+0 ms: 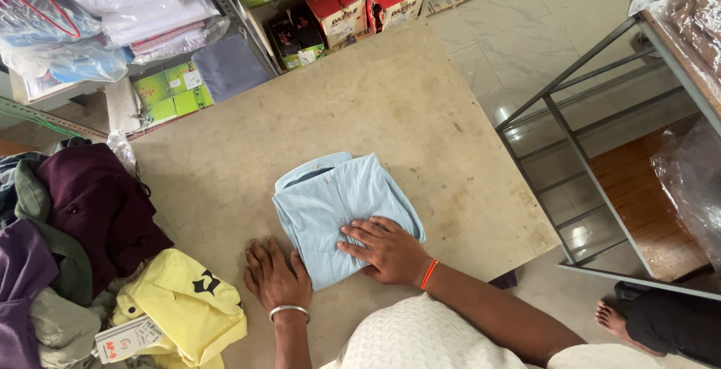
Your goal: The person unwraps a plastic-wrapped dark shirt on the table and sets it aside, then picks up a light blue shirt from a pile of clothes. They spread the shirt flat on the table, align the sleeves, fold the sides and sleeves inward, then fold the shirt into a compact rectangle and smooth it with their hands.
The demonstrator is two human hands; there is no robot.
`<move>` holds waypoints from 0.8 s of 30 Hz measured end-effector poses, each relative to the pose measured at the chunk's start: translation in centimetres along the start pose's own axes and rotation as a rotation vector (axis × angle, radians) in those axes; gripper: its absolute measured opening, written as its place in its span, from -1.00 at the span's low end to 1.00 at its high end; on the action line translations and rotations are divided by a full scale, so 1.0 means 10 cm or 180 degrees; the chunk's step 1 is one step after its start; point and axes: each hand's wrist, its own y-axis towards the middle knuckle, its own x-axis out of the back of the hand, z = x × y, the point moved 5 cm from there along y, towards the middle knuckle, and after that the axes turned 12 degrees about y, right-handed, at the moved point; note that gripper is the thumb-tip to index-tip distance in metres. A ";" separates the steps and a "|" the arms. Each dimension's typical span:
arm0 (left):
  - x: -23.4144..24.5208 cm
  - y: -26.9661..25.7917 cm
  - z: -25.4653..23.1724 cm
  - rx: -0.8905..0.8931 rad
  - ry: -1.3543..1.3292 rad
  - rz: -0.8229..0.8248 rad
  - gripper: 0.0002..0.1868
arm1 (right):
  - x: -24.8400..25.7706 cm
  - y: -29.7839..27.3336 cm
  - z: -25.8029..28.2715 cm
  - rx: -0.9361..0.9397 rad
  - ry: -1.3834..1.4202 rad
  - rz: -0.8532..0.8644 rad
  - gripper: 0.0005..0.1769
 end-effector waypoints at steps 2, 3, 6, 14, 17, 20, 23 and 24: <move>0.01 0.00 0.00 0.0005 -0.0015 0.0005 -0.35 | 0.00 0.00 0.00 0.0007 -0.0019 0.0005 -0.21; 0.01 0.00 0.00 0.0008 -0.0032 0.0009 -0.34 | 0.00 0.00 0.00 0.0014 -0.0039 0.0010 -0.21; 0.00 0.00 0.00 0.0002 -0.0007 0.0001 -0.34 | 0.01 0.01 0.00 0.0021 0.0010 0.0038 -0.20; 0.01 0.00 0.00 0.0004 -0.0048 0.0008 -0.35 | 0.00 0.00 0.00 0.0054 -0.0029 -0.0013 -0.20; 0.02 0.00 0.00 -0.0003 -0.0053 -0.0008 -0.35 | 0.00 0.00 0.01 0.0055 -0.0050 -0.0016 -0.19; 0.04 0.00 -0.01 0.0008 -0.0066 -0.0024 -0.35 | 0.00 0.01 0.00 0.0055 -0.0050 -0.0010 -0.19; 0.04 0.00 -0.01 0.0016 -0.0091 -0.0021 -0.36 | 0.00 0.01 0.01 0.0045 -0.0058 0.0009 -0.19; 0.03 -0.01 0.00 0.0016 -0.0114 -0.0019 -0.36 | 0.00 0.01 0.01 0.0040 -0.0067 0.0022 -0.18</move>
